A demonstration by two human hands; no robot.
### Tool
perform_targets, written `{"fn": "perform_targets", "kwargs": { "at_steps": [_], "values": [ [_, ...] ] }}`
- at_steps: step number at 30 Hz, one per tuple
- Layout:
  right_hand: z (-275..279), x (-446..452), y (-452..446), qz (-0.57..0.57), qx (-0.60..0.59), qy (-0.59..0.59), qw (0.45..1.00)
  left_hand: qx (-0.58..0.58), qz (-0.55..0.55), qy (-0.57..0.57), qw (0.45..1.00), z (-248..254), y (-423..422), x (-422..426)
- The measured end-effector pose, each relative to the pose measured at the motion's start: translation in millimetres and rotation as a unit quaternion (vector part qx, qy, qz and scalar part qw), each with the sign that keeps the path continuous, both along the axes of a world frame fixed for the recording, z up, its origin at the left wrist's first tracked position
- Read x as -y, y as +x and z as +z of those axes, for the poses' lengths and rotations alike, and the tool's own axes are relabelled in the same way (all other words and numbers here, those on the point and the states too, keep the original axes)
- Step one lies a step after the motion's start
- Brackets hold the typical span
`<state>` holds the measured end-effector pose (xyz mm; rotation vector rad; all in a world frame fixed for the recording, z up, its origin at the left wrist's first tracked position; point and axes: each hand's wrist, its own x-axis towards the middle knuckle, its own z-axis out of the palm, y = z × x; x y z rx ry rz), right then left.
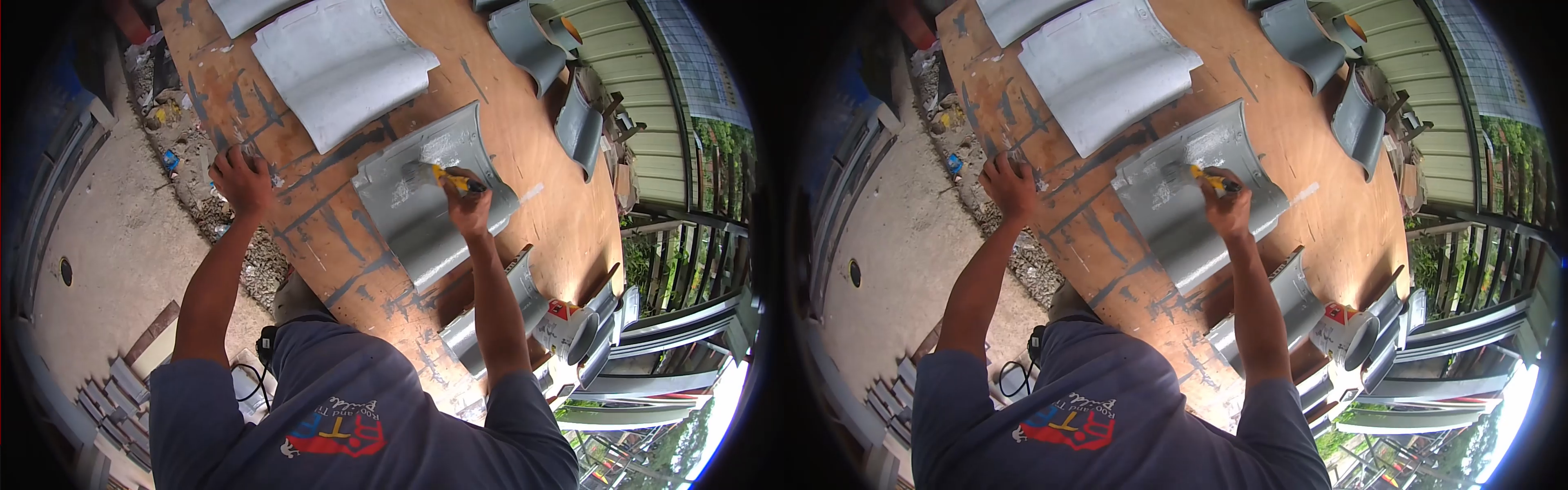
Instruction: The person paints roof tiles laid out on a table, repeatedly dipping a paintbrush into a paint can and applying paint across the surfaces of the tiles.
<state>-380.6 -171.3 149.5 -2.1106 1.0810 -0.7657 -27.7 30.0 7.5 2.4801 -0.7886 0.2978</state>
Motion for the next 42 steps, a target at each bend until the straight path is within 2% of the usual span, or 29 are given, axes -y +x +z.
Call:
{"fn": "perform_targets", "kwargs": {
  "at_steps": [4, 5, 7, 12, 16, 17, 19, 20, 22, 23, 25, 27, 28, 30, 33, 34, 36, 42],
  "values": [
    [-2, 56, -18, -0.053, -0.054, -0.180, 0.981, -0.007, -0.002, -0.004, 1.000, 3, 0, 0],
    [0, 60, -22, -0.055, -0.052, -0.181, 0.981, -0.006, -0.003, -0.005, 1.000, 3, 0, 0],
    [10, 63, -16, -0.057, -0.062, -0.326, 0.942, 0.005, 0.001, -0.006, 1.000, 1, 1, 1],
    [-6, -8, 10, 0.017, -0.031, -0.223, 0.974, 0.006, 0.000, 0.011, 1.000, 4, -1, 0],
    [-3, -71, 29, 0.161, 0.001, -0.077, 0.984, 0.003, 0.007, 0.031, 0.999, 5, -1, 1],
    [0, -77, 29, 0.158, 0.000, -0.078, 0.984, 0.004, 0.005, 0.030, 1.000, 7, -2, 2],
    [7, -84, 31, 0.215, -0.022, 0.076, 0.973, -0.021, 0.009, 0.032, 0.999, 9, -2, 2],
    [5, -79, 29, 0.214, -0.022, 0.075, 0.974, -0.020, 0.008, 0.032, 0.999, 10, -2, 2],
    [4, -57, 21, 0.119, 0.035, 0.101, 0.987, -0.015, 0.009, 0.021, 1.000, 6, -1, 1],
    [8, -41, 18, 0.084, -0.012, 0.056, 0.995, -0.015, 0.010, 0.020, 1.000, 5, 0, 1],
    [13, -9, 10, 0.018, -0.038, 0.045, 0.998, 0.002, 0.003, 0.023, 1.000, 3, -1, 0],
    [2, 27, -6, -0.007, -0.043, -0.039, 0.998, -0.006, 0.006, 0.027, 1.000, 3, 0, 1],
    [3, 46, -11, -0.005, -0.042, -0.040, 0.998, -0.015, 0.009, 0.034, 0.999, 3, 0, 0],
    [8, 70, -20, -0.012, -0.073, -0.261, 0.962, -0.016, 0.009, 0.030, 0.999, 3, -1, 0],
    [10, 79, -27, -0.050, -0.077, -0.320, 0.943, -0.016, 0.007, 0.026, 1.000, 2, 1, 1],
    [11, 71, -23, -0.049, -0.079, -0.319, 0.943, -0.017, 0.006, 0.026, 1.000, 2, 0, 0],
    [8, 35, -14, 0.001, -0.082, -0.237, 0.968, -0.021, 0.006, 0.029, 0.999, 4, -1, 0],
    [7, -77, 17, 0.132, -0.030, -0.055, 0.989, -0.011, 0.003, 0.037, 0.999, 5, -1, -1]
  ]
}}
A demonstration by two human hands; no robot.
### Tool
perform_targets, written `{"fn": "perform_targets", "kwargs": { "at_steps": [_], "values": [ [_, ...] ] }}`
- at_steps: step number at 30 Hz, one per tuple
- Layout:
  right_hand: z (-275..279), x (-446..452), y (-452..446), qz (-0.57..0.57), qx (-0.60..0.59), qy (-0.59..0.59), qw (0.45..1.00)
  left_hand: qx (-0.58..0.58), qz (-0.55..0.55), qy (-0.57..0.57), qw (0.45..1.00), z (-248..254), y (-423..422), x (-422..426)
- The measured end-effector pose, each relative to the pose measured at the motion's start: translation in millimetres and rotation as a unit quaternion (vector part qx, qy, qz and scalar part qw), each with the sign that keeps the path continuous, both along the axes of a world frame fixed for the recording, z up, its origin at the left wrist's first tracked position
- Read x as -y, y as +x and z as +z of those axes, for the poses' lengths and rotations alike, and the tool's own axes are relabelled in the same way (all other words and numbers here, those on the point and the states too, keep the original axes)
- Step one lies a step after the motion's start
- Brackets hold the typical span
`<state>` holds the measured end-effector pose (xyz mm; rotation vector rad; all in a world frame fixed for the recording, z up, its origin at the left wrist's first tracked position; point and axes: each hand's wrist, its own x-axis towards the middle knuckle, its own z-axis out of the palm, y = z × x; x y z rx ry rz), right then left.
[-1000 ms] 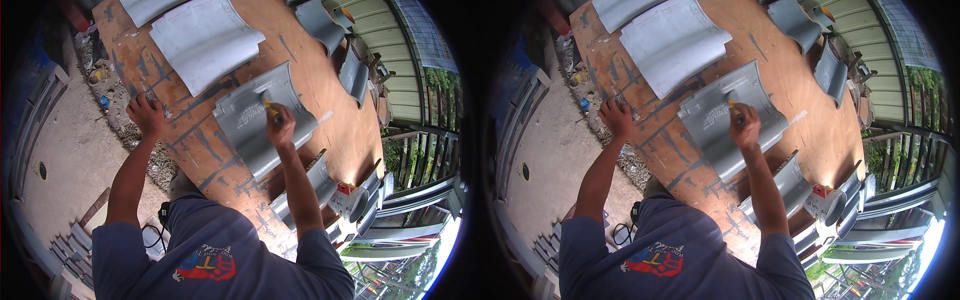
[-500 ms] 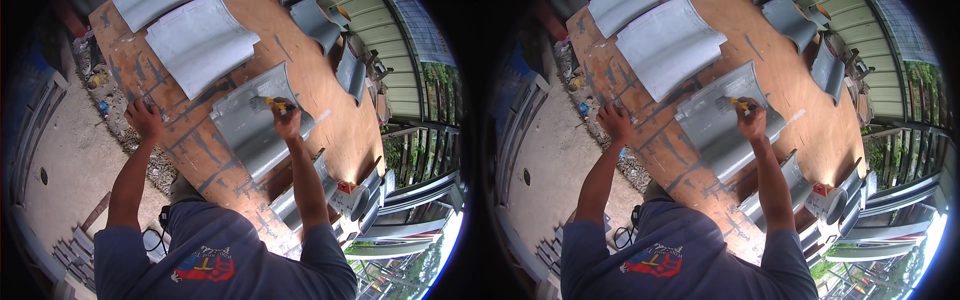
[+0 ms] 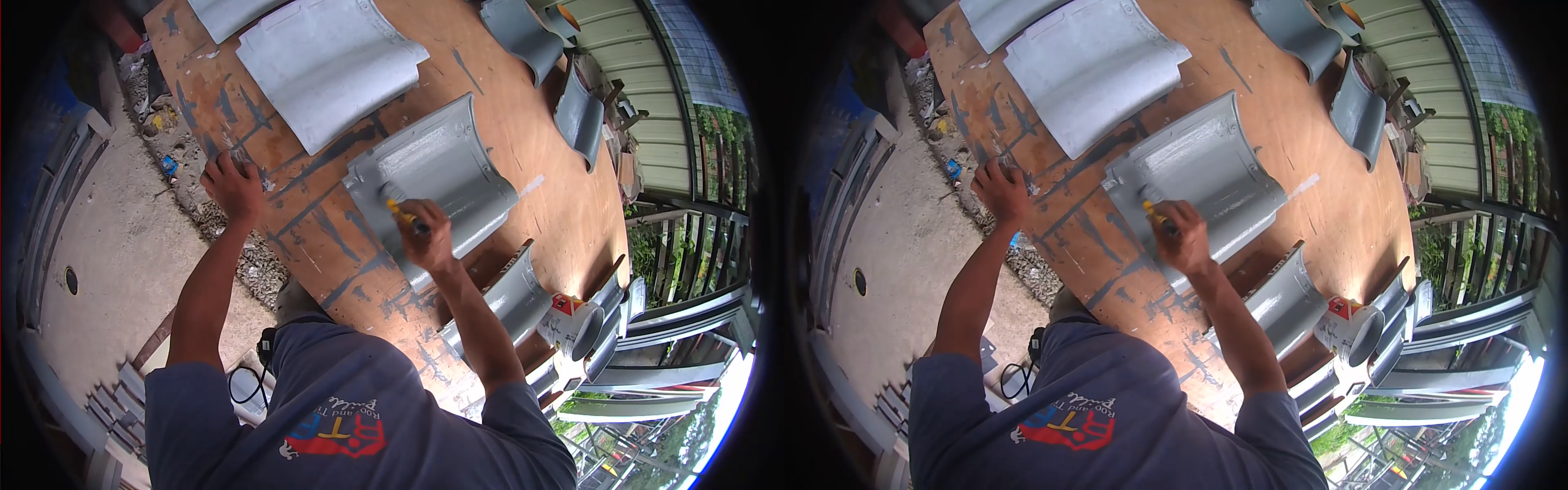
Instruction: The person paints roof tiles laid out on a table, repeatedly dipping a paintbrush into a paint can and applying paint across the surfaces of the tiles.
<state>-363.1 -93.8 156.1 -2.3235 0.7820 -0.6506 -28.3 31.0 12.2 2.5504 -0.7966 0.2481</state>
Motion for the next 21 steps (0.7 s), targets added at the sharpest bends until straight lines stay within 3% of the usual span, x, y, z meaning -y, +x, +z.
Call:
{"fn": "perform_targets", "kwargs": {
  "at_steps": [7, 9, 11, 14, 16, 19, 21],
  "values": [
    [5, -9, -1, 0.007, -0.024, 0.167, 0.986, -0.015, 0.009, 0.016, 1.000, -2, 1, 2],
    [-10, 25, -13, -0.050, 0.028, 0.134, 0.989, -0.019, 0.010, 0.013, 1.000, -1, 0, 2],
    [9, 56, -12, -0.125, -0.019, 0.104, 0.987, -0.022, 0.009, 0.009, 1.000, -1, 0, 1],
    [8, 106, -25, -0.152, -0.037, 0.003, 0.988, -0.007, 0.006, 0.001, 1.000, -3, 2, 1],
    [9, 128, -31, -0.161, -0.036, -0.190, 0.968, -0.006, 0.005, -0.004, 1.000, -2, 1, 1],
    [17, 130, -28, -0.184, -0.045, -0.238, 0.952, 0.005, 0.003, -0.009, 1.000, -4, 2, 1],
    [11, 102, -19, -0.182, -0.034, -0.198, 0.963, 0.007, 0.003, -0.012, 1.000, -6, 3, 0]
  ]
}}
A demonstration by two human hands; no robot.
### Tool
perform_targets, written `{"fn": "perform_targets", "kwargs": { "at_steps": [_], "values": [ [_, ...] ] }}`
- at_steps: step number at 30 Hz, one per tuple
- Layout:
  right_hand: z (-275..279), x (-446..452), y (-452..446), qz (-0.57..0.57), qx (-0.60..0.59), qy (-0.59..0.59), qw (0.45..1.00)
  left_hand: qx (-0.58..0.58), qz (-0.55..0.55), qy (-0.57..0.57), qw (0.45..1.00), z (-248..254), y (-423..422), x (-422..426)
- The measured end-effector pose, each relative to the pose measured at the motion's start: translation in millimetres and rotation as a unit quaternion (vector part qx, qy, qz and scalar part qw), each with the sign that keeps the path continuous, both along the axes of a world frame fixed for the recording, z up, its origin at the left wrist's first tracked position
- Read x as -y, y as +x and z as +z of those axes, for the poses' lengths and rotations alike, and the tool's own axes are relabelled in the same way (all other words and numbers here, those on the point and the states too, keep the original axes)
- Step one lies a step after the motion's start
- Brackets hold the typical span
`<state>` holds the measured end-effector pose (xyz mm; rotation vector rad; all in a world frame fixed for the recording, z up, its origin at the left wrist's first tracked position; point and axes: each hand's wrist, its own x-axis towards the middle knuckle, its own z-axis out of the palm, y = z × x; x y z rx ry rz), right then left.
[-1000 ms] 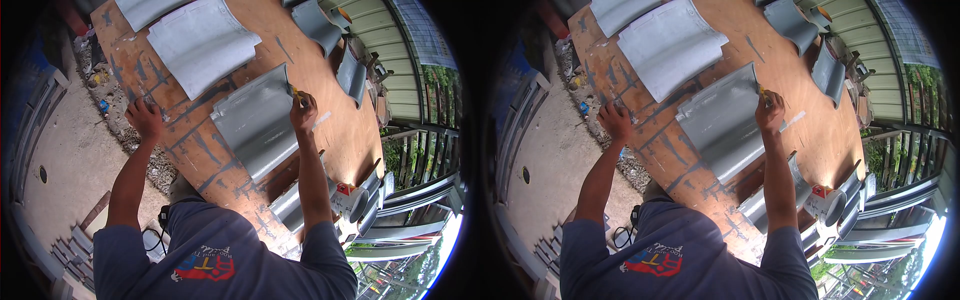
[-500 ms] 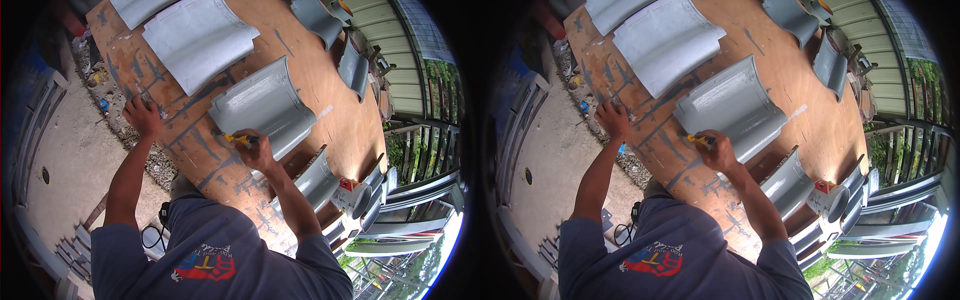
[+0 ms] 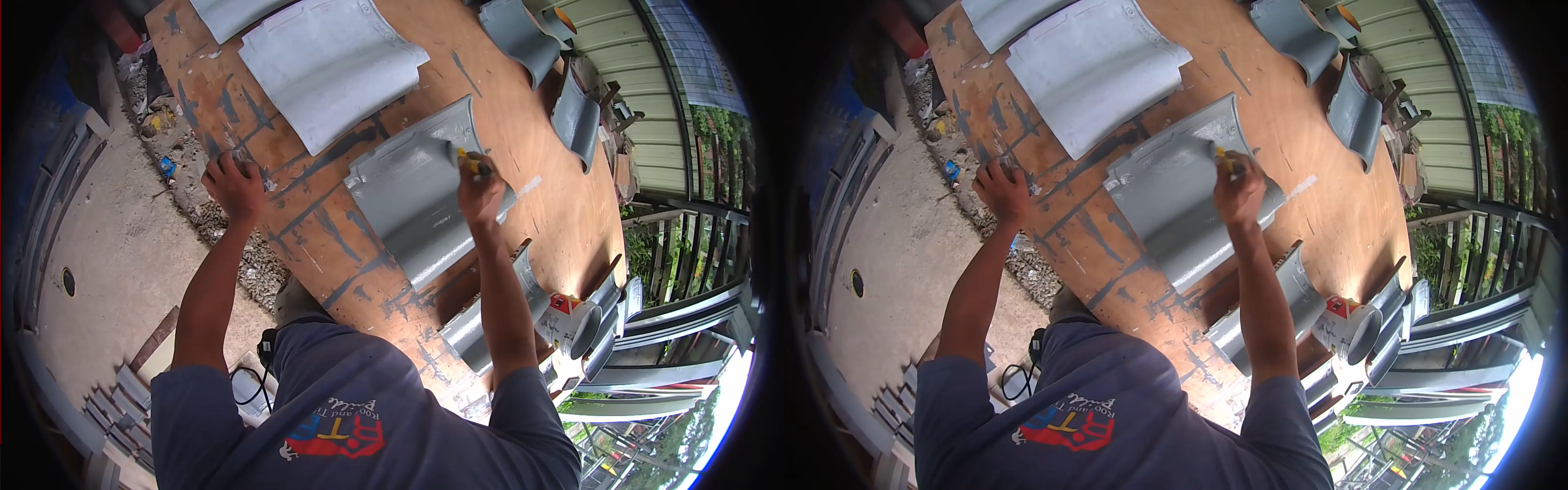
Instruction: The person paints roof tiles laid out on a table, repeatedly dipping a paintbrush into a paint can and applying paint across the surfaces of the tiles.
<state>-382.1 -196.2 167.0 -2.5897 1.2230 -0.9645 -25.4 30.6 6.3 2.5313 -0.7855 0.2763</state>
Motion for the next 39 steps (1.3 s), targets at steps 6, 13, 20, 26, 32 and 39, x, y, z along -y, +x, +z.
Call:
{"fn": "perform_targets", "kwargs": {
  "at_steps": [6, 13, 20, 26, 32, 39],
  "values": [
    [-8, -124, 26, 0.125, 0.042, 0.182, 0.974, 0.008, -0.001, -0.018, 1.000, -3, 0, 1],
    [25, -137, 74, 0.253, -0.029, 0.307, 0.917, 0.008, 0.000, -0.048, 0.999, 0, 2, -1],
    [13, -155, 117, 0.371, -0.219, -0.071, 0.899, -0.038, 0.014, -0.040, 0.998, 2, -2, -1],
    [-8, -194, 109, 0.309, -0.435, 0.081, 0.842, -0.037, 0.006, -0.060, 0.997, 0, -2, -4],
    [9, -162, 140, 0.265, -0.441, 0.198, 0.834, -0.060, 0.015, -0.047, 0.997, 4, -1, -6],
    [26, -157, 160, 0.249, -0.304, 0.019, 0.920, -0.086, 0.009, -0.069, 0.994, 9, -1, -9]
  ]
}}
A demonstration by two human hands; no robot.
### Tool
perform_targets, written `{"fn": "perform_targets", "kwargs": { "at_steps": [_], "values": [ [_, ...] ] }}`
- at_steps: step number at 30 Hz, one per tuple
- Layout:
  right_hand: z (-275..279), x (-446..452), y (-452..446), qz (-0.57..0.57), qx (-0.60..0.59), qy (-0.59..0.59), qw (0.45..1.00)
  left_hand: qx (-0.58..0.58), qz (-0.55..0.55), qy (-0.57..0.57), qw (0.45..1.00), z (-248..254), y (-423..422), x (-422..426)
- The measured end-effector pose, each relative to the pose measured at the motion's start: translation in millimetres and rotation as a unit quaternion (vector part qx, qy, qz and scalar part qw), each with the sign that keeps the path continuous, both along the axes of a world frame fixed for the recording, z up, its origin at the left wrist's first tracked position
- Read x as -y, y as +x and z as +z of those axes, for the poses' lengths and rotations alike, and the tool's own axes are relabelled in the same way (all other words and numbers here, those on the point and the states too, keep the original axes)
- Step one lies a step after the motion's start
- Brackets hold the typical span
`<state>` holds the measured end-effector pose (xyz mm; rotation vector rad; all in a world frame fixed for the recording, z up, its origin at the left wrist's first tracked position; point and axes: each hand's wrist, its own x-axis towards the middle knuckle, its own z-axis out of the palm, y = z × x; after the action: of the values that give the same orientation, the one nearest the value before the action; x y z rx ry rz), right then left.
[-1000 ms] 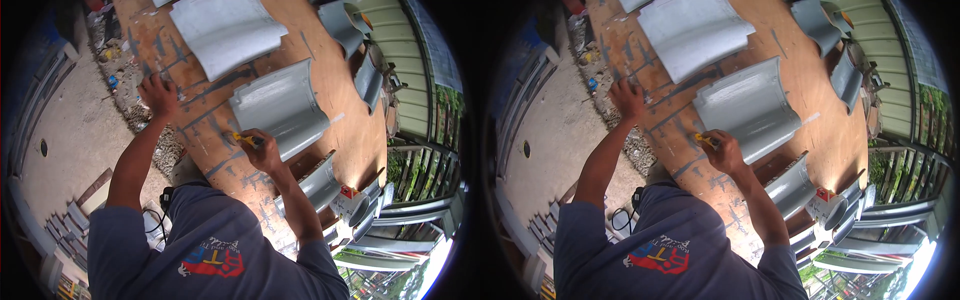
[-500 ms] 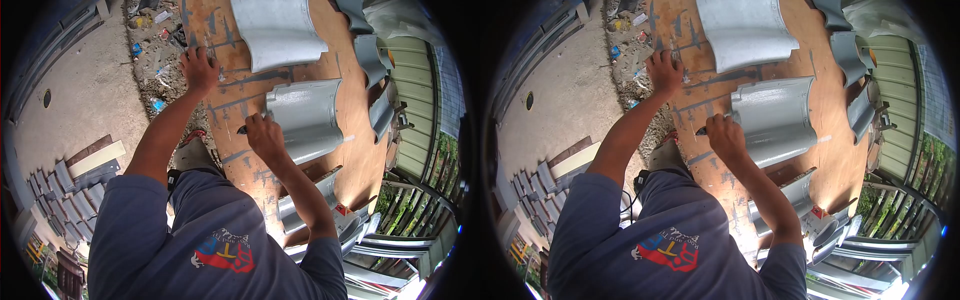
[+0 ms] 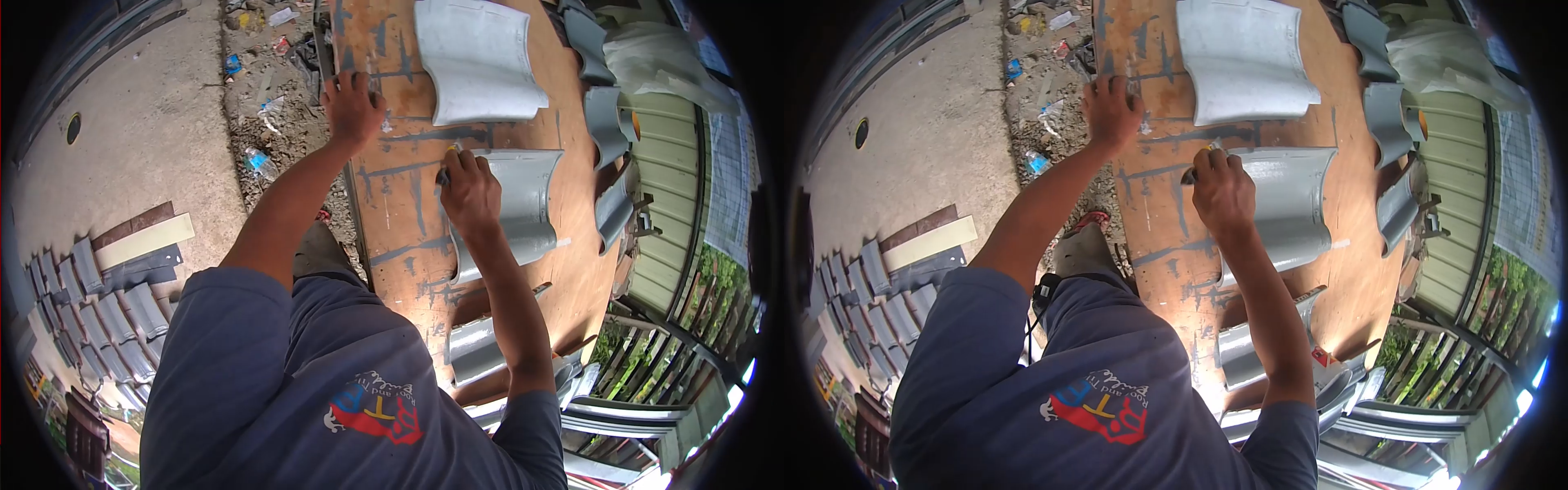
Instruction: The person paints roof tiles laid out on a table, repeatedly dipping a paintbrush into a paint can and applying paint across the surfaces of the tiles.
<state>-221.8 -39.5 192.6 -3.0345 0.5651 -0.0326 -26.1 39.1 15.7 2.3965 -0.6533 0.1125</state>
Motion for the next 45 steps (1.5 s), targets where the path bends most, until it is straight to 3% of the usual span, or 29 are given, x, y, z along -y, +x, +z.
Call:
{"fn": "perform_targets", "kwargs": {
  "at_steps": [3, 6, 9, 11, 15, 17, 21, 23, 24, 26, 27, 29, 30, 34, 41, 45],
  "values": [
    [-8, -14, -17, 0.070, 0.018, -0.033, 0.997, -0.006, 0.005, -0.009, 1.000, -3, 2, -1],
    [-14, -22, -27, 0.069, -0.088, -0.034, 0.993, -0.004, 0.000, -0.020, 1.000, -5, 0, 0],
    [6, -23, -10, -0.025, -0.078, 0.017, 0.996, -0.003, 0.004, -0.021, 1.000, -3, 1, 1],
    [27, -13, 13, -0.078, 0.009, 0.079, 0.994, -0.011, 0.004, -0.015, 1.000, -1, 0, -2],
    [19, 27, 41, 0.006, 0.023, 0.064, 0.998, 0.002, 0.001, -0.025, 1.000, -5, 2, -1],
    [16, 35, 55, -0.050, -0.183, 0.031, 0.981, 0.011, 0.007, -0.034, 0.999, -5, 0, -2],
    [18, 19, 70, 0.042, -0.118, -0.017, 0.992, -0.012, 0.006, -0.025, 1.000, -2, -1, -3],
    [13, 18, 68, 0.015, -0.250, -0.087, 0.964, -0.015, 0.009, -0.010, 1.000, -3, 2, -2],
    [14, 15, 65, 0.017, -0.251, -0.086, 0.964, -0.012, 0.008, -0.018, 1.000, -4, 1, -2],
    [18, 11, 57, 0.019, -0.149, -0.105, 0.983, -0.009, 0.010, -0.025, 1.000, -8, 3, -2],
    [19, 6, 52, 0.019, -0.152, -0.103, 0.983, -0.008, 0.009, -0.028, 1.000, -8, 2, -3],
    [25, -5, 40, 0.161, -0.016, -0.044, 0.986, -0.007, 0.003, -0.037, 0.999, -7, 0, -1],
    [20, -9, 31, 0.156, -0.017, -0.048, 0.986, -0.010, 0.007, -0.031, 0.999, -6, 0, -1],
    [-30, -18, -30, 0.151, -0.100, -0.016, 0.983, -0.024, 0.003, -0.050, 0.998, -4, 0, -3],
    [-44, -77, -59, 0.068, -0.327, -0.005, 0.943, 0.006, 0.011, -0.048, 0.999, -8, 0, 0],
    [-37, -68, -30, 0.019, -0.320, 0.039, 0.946, 0.004, 0.009, -0.040, 0.999, -9, -1, -2]
  ]
}}
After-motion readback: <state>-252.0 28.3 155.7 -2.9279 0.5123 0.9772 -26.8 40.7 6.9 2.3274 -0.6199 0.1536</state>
